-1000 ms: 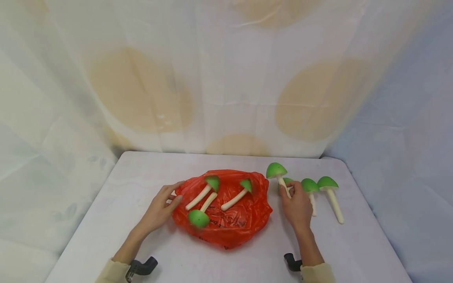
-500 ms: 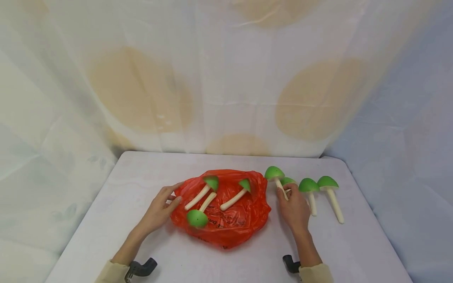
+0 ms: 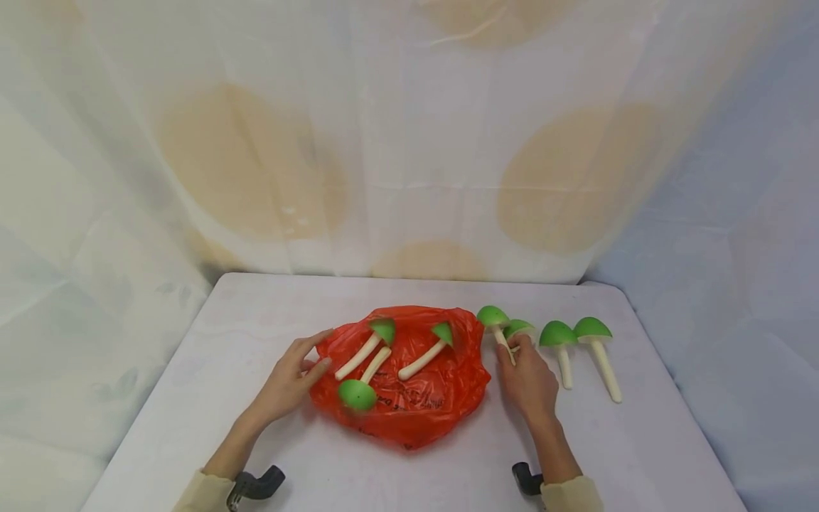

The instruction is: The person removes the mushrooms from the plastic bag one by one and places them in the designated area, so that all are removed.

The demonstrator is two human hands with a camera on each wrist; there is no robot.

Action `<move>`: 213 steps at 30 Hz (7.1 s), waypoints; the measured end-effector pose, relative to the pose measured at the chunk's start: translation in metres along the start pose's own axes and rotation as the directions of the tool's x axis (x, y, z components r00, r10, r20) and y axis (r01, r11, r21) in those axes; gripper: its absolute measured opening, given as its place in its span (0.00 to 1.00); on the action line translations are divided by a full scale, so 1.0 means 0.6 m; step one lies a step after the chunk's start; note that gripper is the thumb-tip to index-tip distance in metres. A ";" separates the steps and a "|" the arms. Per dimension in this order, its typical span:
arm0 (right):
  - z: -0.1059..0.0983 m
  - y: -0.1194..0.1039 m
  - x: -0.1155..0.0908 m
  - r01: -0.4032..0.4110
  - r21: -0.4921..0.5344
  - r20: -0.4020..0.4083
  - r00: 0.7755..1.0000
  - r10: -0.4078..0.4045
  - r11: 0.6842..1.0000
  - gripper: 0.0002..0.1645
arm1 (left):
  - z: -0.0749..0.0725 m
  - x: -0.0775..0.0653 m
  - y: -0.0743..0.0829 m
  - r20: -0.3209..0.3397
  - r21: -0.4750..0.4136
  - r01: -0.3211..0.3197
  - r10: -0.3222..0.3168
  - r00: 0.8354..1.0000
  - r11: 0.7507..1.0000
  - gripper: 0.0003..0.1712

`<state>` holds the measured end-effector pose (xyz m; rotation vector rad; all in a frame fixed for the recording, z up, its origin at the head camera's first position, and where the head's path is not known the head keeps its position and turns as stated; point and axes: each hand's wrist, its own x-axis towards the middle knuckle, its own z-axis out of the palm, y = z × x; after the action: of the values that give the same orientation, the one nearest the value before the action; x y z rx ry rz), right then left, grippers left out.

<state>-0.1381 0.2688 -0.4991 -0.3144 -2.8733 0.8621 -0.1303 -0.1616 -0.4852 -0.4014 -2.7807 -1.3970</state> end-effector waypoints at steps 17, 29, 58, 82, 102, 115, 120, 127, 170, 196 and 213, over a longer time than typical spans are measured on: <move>-0.008 0.011 0.008 0.040 -0.089 0.079 0.996 -0.033 0.995 0.20 | -0.022 0.001 0.004 -0.070 -0.005 0.030 -0.031 0.997 1.000 0.33; -0.015 0.028 0.010 0.038 -0.142 0.141 0.990 -0.018 0.989 0.20 | -0.004 0.003 0.004 -0.073 0.004 0.043 -0.042 0.996 0.999 0.33; -0.070 0.045 0.033 0.114 0.367 0.200 0.959 -0.198 0.923 0.29 | 0.022 0.006 0.019 -0.073 -0.022 0.075 -0.076 0.994 0.997 0.32; -0.024 -0.134 0.016 0.220 0.614 0.317 0.811 -0.492 0.758 0.20 | 0.026 0.004 0.015 -0.065 0.001 0.062 -0.062 0.996 0.998 0.33; 0.050 -0.193 0.020 0.261 0.564 0.526 0.618 -0.585 0.783 0.20 | 0.023 0.001 0.016 -0.048 -0.007 0.077 -0.077 0.996 0.997 0.34; 0.088 -0.209 0.027 0.322 0.503 0.596 0.543 -0.592 0.802 0.22 | 0.026 0.001 0.016 -0.058 0.012 0.050 -0.050 0.997 0.999 0.33; 0.106 -0.213 0.025 0.343 0.463 0.624 0.529 -0.575 0.817 0.22 | 0.025 -0.001 0.014 -0.067 0.016 0.045 -0.043 0.997 0.999 0.33; 0.119 -0.222 0.021 0.354 0.401 0.636 0.556 -0.534 0.845 0.22 | 0.029 0.003 0.016 -0.057 0.010 0.031 -0.030 0.998 0.999 0.33; 0.125 -0.222 0.027 0.453 0.256 0.645 0.578 -0.500 0.854 0.19 | 0.029 0.004 0.024 -0.024 -0.026 0.084 -0.085 0.996 0.996 0.33; 0.096 -0.203 0.029 0.388 0.375 0.546 0.641 -0.538 0.842 0.15 | 0.033 0.003 0.018 -0.025 -0.020 0.084 -0.084 0.996 0.996 0.33; 0.031 -0.187 0.028 0.488 0.237 0.339 0.769 -0.542 0.840 0.12 | 0.030 0.003 0.012 -0.028 -0.019 0.074 -0.074 0.997 0.997 0.33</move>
<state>-0.1759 0.1714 -0.4514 0.7281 -2.9583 1.0872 -0.1283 -0.1428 -0.4905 -0.2791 -2.7889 -1.4318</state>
